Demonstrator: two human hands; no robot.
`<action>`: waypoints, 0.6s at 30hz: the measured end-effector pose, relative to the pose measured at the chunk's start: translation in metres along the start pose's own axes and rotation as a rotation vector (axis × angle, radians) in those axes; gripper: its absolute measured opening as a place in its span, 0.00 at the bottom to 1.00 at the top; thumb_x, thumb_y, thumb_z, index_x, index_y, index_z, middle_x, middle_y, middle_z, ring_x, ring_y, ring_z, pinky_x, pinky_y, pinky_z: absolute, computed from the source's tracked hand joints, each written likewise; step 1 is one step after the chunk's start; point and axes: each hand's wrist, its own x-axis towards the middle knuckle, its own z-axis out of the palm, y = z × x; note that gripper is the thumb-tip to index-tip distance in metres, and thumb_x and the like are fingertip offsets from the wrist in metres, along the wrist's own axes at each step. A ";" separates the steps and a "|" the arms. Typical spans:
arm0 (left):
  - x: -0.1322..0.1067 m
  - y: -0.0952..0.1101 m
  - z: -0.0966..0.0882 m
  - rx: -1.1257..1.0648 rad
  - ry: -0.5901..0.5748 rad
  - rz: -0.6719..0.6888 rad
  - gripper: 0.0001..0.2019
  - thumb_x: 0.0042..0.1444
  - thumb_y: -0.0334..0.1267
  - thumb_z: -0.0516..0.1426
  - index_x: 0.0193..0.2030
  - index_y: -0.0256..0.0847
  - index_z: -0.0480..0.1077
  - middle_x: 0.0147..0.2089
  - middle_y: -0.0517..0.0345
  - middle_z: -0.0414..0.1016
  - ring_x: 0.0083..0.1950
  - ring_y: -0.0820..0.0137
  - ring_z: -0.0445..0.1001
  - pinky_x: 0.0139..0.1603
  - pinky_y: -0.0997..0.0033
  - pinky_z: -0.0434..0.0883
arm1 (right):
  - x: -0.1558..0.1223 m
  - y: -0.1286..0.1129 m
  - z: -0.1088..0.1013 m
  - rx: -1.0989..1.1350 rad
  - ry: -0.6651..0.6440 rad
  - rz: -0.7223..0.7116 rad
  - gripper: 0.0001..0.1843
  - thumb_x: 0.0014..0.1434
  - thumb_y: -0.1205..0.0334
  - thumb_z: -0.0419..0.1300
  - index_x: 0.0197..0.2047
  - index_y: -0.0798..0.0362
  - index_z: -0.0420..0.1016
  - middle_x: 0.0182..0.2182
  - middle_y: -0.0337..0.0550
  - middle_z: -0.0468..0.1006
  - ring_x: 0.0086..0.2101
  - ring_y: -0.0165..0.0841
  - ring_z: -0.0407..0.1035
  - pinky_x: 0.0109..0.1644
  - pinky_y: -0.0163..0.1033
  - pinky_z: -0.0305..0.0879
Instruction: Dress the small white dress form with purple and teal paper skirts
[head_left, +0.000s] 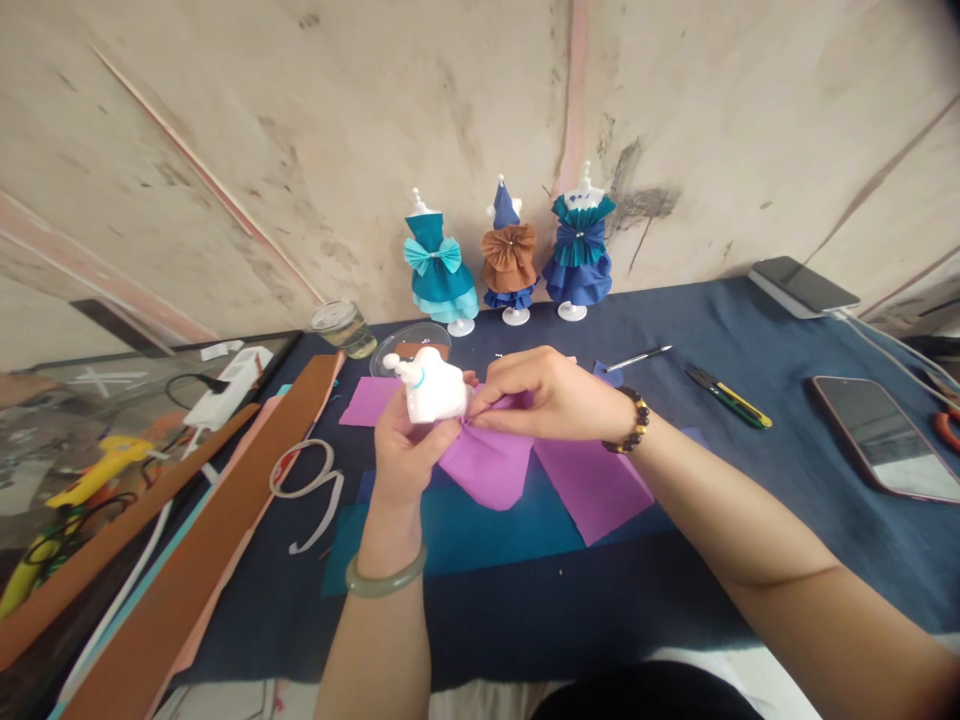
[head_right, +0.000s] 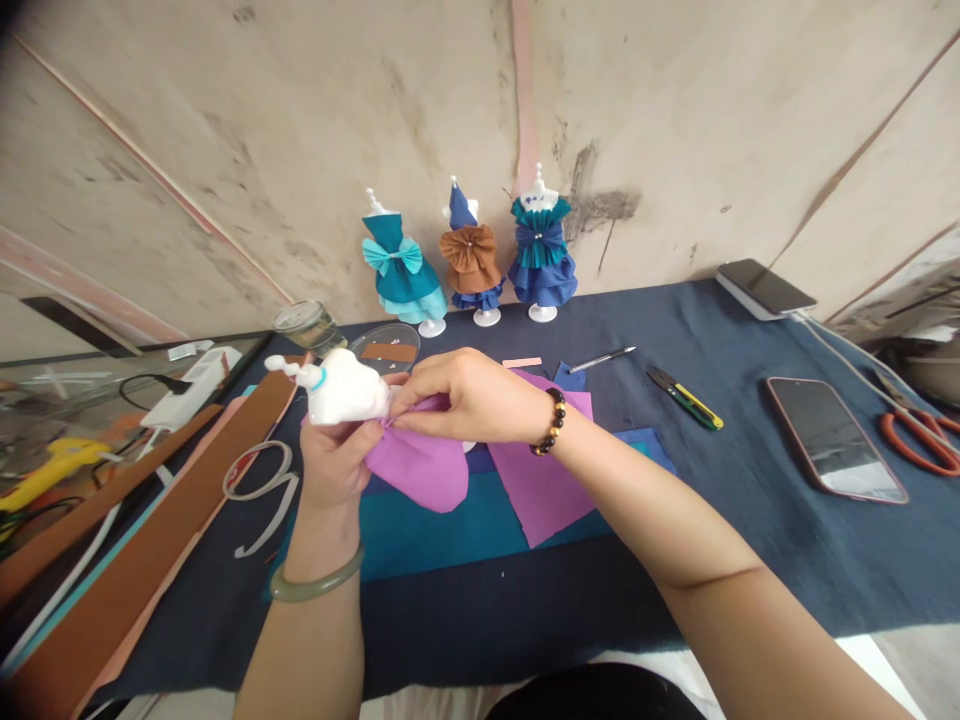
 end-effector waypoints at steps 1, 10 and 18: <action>0.000 0.000 0.000 0.002 -0.003 0.001 0.21 0.50 0.40 0.67 0.52 0.42 0.74 0.50 0.46 0.81 0.52 0.54 0.79 0.54 0.50 0.76 | 0.000 0.000 0.000 -0.011 0.008 0.020 0.05 0.59 0.67 0.62 0.34 0.57 0.79 0.30 0.41 0.79 0.30 0.26 0.70 0.37 0.32 0.66; 0.000 0.000 0.002 -0.012 -0.003 0.017 0.21 0.49 0.38 0.68 0.52 0.44 0.75 0.50 0.48 0.81 0.52 0.54 0.79 0.53 0.53 0.77 | 0.000 0.002 0.005 -0.061 0.056 0.060 0.04 0.57 0.66 0.62 0.31 0.57 0.76 0.28 0.41 0.79 0.28 0.26 0.68 0.34 0.32 0.62; 0.000 -0.001 0.003 0.016 0.020 0.018 0.22 0.50 0.40 0.68 0.53 0.44 0.74 0.52 0.49 0.80 0.54 0.55 0.78 0.56 0.52 0.76 | 0.001 0.001 0.006 -0.056 0.070 0.079 0.06 0.58 0.63 0.63 0.31 0.56 0.75 0.28 0.39 0.78 0.27 0.26 0.67 0.34 0.32 0.61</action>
